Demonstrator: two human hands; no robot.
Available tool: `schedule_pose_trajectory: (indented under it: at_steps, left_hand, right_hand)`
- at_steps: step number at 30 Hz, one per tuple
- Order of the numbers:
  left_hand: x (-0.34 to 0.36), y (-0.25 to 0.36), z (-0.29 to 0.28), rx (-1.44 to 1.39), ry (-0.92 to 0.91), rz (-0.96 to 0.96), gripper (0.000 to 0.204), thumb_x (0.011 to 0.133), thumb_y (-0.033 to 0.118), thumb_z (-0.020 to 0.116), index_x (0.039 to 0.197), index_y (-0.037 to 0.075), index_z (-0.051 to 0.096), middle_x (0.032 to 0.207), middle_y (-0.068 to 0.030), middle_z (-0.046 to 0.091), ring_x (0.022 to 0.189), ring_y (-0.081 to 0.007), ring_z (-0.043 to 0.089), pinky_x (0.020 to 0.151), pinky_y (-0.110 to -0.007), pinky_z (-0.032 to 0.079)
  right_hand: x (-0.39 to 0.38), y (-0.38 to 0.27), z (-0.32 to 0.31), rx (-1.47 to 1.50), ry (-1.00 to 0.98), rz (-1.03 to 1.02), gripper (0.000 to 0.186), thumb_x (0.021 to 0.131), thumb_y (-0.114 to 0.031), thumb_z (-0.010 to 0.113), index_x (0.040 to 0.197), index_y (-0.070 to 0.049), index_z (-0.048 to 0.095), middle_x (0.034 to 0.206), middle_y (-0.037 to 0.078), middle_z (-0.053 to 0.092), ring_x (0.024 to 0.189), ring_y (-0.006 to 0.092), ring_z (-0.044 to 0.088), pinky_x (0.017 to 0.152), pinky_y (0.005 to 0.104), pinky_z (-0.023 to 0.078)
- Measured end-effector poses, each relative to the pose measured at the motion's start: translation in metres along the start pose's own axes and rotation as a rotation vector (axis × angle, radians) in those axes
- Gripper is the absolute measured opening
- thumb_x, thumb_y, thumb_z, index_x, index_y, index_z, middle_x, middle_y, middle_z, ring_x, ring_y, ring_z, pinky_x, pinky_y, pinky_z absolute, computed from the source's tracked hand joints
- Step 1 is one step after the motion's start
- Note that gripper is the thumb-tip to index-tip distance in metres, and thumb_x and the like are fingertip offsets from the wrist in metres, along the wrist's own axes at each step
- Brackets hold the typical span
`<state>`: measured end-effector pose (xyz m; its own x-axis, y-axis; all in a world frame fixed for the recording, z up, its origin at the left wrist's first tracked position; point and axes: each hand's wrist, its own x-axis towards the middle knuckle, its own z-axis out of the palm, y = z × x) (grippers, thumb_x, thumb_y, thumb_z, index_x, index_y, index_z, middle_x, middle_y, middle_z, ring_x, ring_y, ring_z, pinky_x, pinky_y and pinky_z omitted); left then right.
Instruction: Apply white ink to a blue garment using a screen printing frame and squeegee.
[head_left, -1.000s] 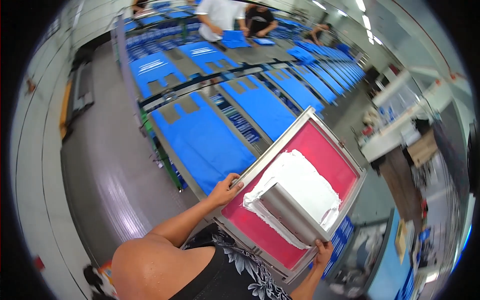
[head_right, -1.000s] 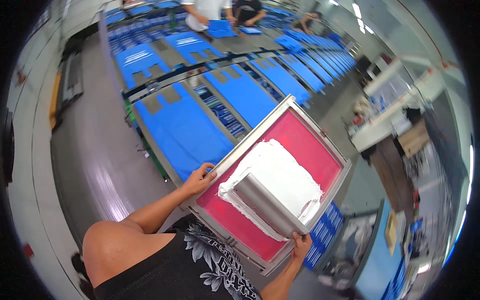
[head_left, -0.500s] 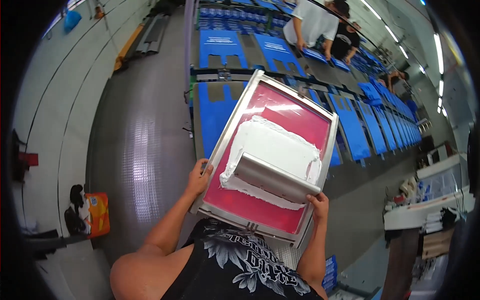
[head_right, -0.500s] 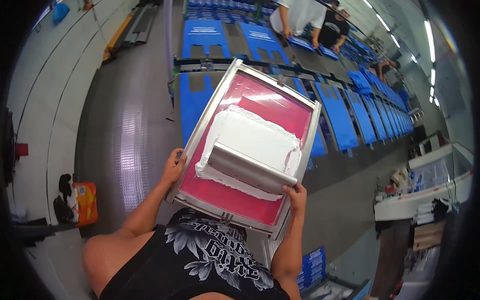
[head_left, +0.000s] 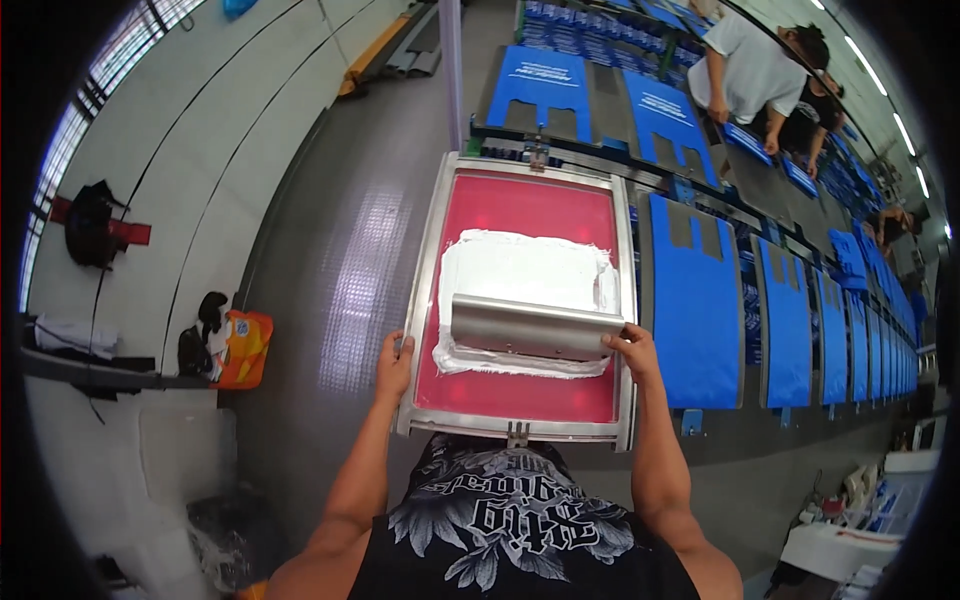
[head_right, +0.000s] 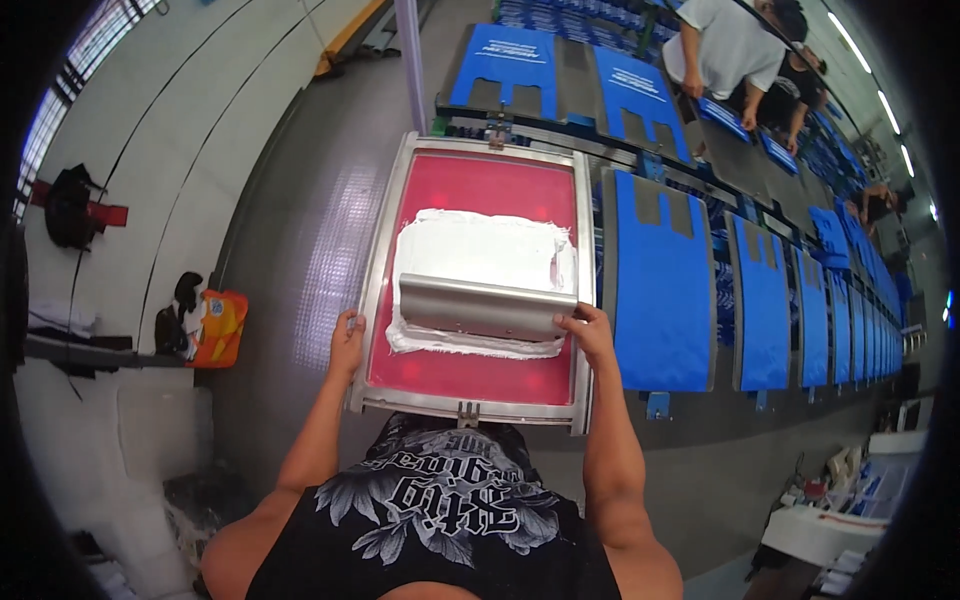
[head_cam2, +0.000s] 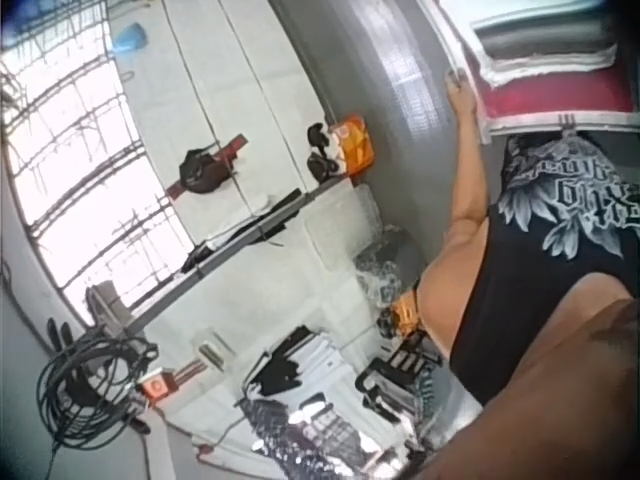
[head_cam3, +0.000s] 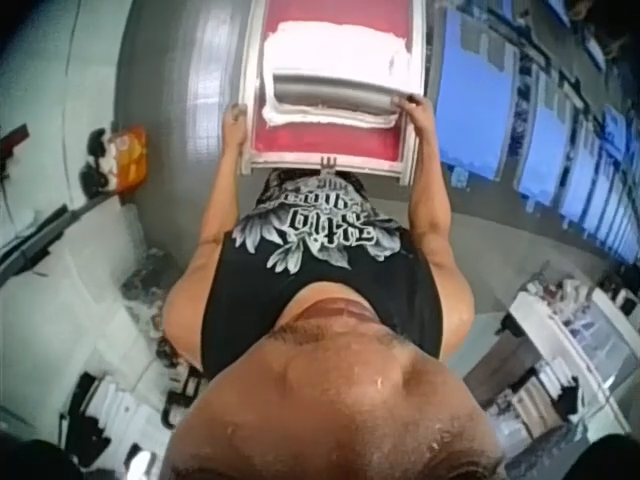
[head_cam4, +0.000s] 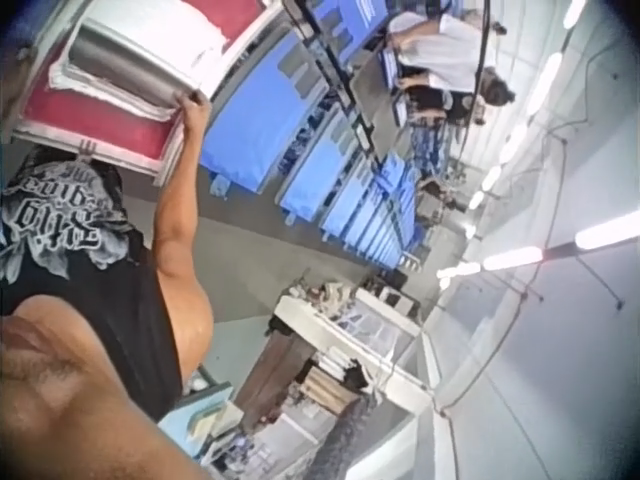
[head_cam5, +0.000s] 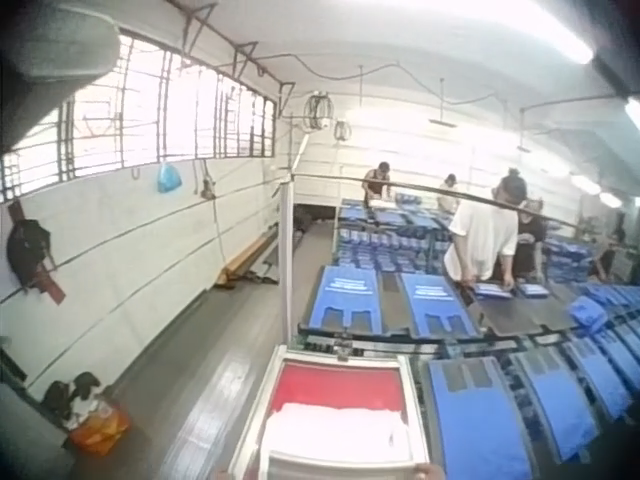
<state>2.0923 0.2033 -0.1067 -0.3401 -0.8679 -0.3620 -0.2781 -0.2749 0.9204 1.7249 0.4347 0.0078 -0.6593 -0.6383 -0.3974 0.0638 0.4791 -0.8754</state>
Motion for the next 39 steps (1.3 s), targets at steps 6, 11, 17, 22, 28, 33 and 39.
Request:
schedule_pose_trajectory:
  at_steps: [6, 11, 17, 22, 28, 33, 39]
  left_hand:
    - [0.017, 0.006, 0.018, 0.042, 0.011, -0.107, 0.039, 0.092, 0.034, 0.057, 0.116, 0.004, 0.052, 0.076, -0.0078, 0.06, 0.068, -0.0125, 0.054, 0.063, -0.029, 0.045]
    - [0.026, 0.011, 0.019, 0.266, 0.031, 0.03, 0.046, 0.092, 0.037, 0.055, 0.123, 0.005, 0.047, 0.11, -0.0165, 0.06, 0.103, -0.0262, 0.056, 0.089, -0.036, 0.043]
    - [0.034, 0.021, 0.029, 0.117, -0.073, -0.108, 0.051, 0.091, 0.045, 0.055, 0.121, 0.005, 0.044, 0.092, -0.0156, 0.062, 0.082, -0.016, 0.056, 0.072, -0.031, 0.047]
    - [0.033, 0.023, 0.033, 0.024, -0.099, -0.143, 0.046, 0.092, 0.043, 0.055, 0.119, 0.006, 0.045, 0.082, -0.0091, 0.061, 0.074, -0.0124, 0.055, 0.068, -0.029, 0.046]
    - [0.04, 0.001, 0.03, 0.107, -0.127, -0.121, 0.048, 0.091, 0.042, 0.056, 0.119, 0.005, 0.045, 0.083, -0.0113, 0.062, 0.077, -0.0151, 0.056, 0.073, -0.029, 0.045]
    - [0.033, 0.042, 0.03, 0.659, -0.018, 0.356, 0.053, 0.084, 0.041, 0.064, 0.118, 0.002, 0.051, 0.114, -0.0189, 0.055, 0.106, -0.0331, 0.051, 0.093, -0.04, 0.04]
    - [0.016, 0.125, 0.059, 0.812, -0.587, 0.633, 0.041, 0.071, 0.021, 0.073, 0.107, 0.005, 0.06, 0.106, -0.0157, 0.06, 0.101, -0.0321, 0.055, 0.089, -0.04, 0.044]
  right_hand:
    - [0.031, 0.006, -0.009, 0.057, -0.033, -0.012, 0.03, 0.072, -0.014, 0.076, 0.097, 0.0, 0.067, 0.087, 0.005, 0.066, 0.08, 0.0126, 0.058, 0.074, 0.0259, 0.044]
    - [0.046, 0.014, -0.011, -0.34, 0.154, -0.039, 0.039, 0.067, -0.024, 0.076, 0.094, 0.003, 0.068, 0.079, 0.007, 0.065, 0.071, 0.0156, 0.058, 0.065, 0.0291, 0.045]
    - [0.046, 0.02, -0.017, 0.007, -0.044, 0.008, 0.041, 0.071, -0.016, 0.077, 0.106, 0.003, 0.065, 0.091, 0.007, 0.067, 0.082, 0.0128, 0.06, 0.078, 0.026, 0.045]
    - [0.04, 0.02, -0.016, 0.056, -0.027, 0.019, 0.04, 0.072, -0.014, 0.077, 0.107, 0.001, 0.065, 0.092, 0.005, 0.067, 0.085, 0.0124, 0.059, 0.08, 0.0252, 0.043]
    - [0.042, 0.029, -0.017, -0.107, 0.033, 0.108, 0.039, 0.071, -0.018, 0.077, 0.104, 0.001, 0.066, 0.092, 0.006, 0.066, 0.084, 0.0114, 0.058, 0.079, 0.0244, 0.043]
    - [0.026, -0.005, -0.016, -0.516, -0.116, -0.113, 0.046, 0.066, -0.016, 0.073, 0.106, 0.003, 0.063, 0.095, 0.012, 0.067, 0.089, 0.0186, 0.062, 0.077, 0.0331, 0.048]
    - [-0.029, -0.032, 0.023, -1.096, -0.179, -0.488, 0.03, 0.066, -0.002, 0.058, 0.095, -0.006, 0.066, 0.082, 0.018, 0.064, 0.082, 0.037, 0.061, 0.073, 0.042, 0.048]
